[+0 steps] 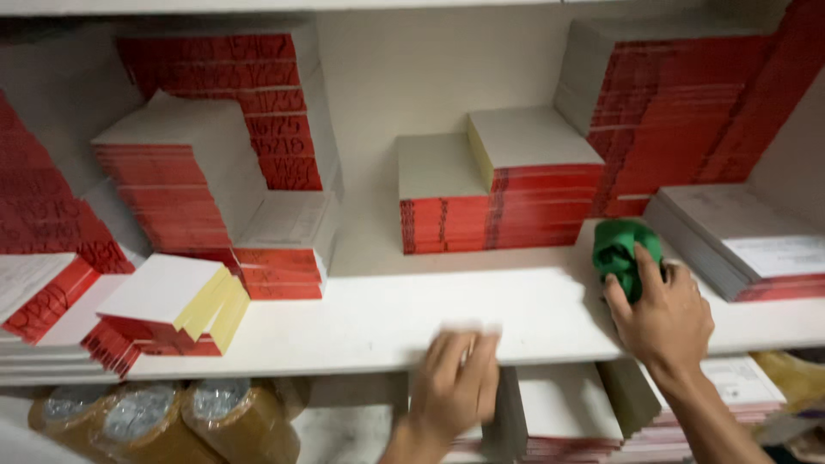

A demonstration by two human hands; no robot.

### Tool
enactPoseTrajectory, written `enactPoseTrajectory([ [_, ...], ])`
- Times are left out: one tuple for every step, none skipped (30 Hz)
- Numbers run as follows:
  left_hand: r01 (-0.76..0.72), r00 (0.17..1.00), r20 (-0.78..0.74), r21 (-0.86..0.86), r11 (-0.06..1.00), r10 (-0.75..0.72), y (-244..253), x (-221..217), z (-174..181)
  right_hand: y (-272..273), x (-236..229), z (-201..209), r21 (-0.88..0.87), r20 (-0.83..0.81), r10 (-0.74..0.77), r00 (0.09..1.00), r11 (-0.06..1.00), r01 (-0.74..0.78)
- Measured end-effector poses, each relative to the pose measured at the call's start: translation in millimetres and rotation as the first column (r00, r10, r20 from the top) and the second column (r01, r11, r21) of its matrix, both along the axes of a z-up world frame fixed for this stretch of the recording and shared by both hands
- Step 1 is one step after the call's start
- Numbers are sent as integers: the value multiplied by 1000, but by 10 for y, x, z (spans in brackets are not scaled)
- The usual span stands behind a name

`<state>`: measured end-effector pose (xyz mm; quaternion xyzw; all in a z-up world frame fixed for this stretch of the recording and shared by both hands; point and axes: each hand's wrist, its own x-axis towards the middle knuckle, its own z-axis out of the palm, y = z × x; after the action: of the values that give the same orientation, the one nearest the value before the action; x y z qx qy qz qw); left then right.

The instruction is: The person cleans the surface of white storage shelves using a green cloth while handling stacks of red and white paper products.

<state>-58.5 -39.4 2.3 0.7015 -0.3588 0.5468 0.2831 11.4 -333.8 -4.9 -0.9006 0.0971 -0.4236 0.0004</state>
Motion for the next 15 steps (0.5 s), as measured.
enactPoseTrajectory([
  [3,1000,-10,1,1000,-3,30,-51,-305,-39,-22,-35,1,-10,-3,1000,1000,3],
  [3,988,-151,-41,999,-9,62,-106,-615,-76,-44,-75,-38,120,137,983,990,-133],
  [-7,955,-295,-84,996,-18,101,-194,-938,-101,-71,-122,-96,237,281,930,959,-265],
  [-12,951,-309,-87,996,-16,190,-136,-1399,31,-288,-171,-94,222,284,933,958,-270],
  [-162,853,-512,-80,984,99,278,-32,-1847,159,-475,-198,-38,289,362,886,929,-368],
  [-301,701,-686,-37,953,195,365,74,-2298,288,-655,-225,11,361,430,828,885,-465],
  [-301,691,-697,-38,953,191,423,147,-2484,503,-850,-201,13,347,431,833,886,-464],
  [-452,302,-924,78,889,234,481,221,-2680,720,-1038,-181,182,319,550,772,764,-619],
  [-530,-149,-968,249,810,200,538,245,-2908,939,-1258,-183,354,309,654,690,594,-722],
  [-523,-169,-966,257,813,196,505,262,-3143,976,-1371,-678,367,292,654,698,598,-713],
  [-492,-254,-960,236,838,121,486,323,-3348,1017,-1454,-1147,293,222,617,755,696,-655],
  [-463,-338,-940,210,861,48,465,378,-3546,1053,-1549,-1606,208,156,570,806,779,-591],
  [-462,-343,-938,212,861,47,431,345,-3523,1197,-1626,-1766,210,152,571,807,779,-591],
  [-514,-326,-945,153,844,-27,392,312,-3493,1336,-1704,-1919,360,86,540,837,766,-532],
  [-562,-300,-949,94,822,-97,344,313,-3446,1467,-1760,-2063,496,20,514,858,740,-454],
])
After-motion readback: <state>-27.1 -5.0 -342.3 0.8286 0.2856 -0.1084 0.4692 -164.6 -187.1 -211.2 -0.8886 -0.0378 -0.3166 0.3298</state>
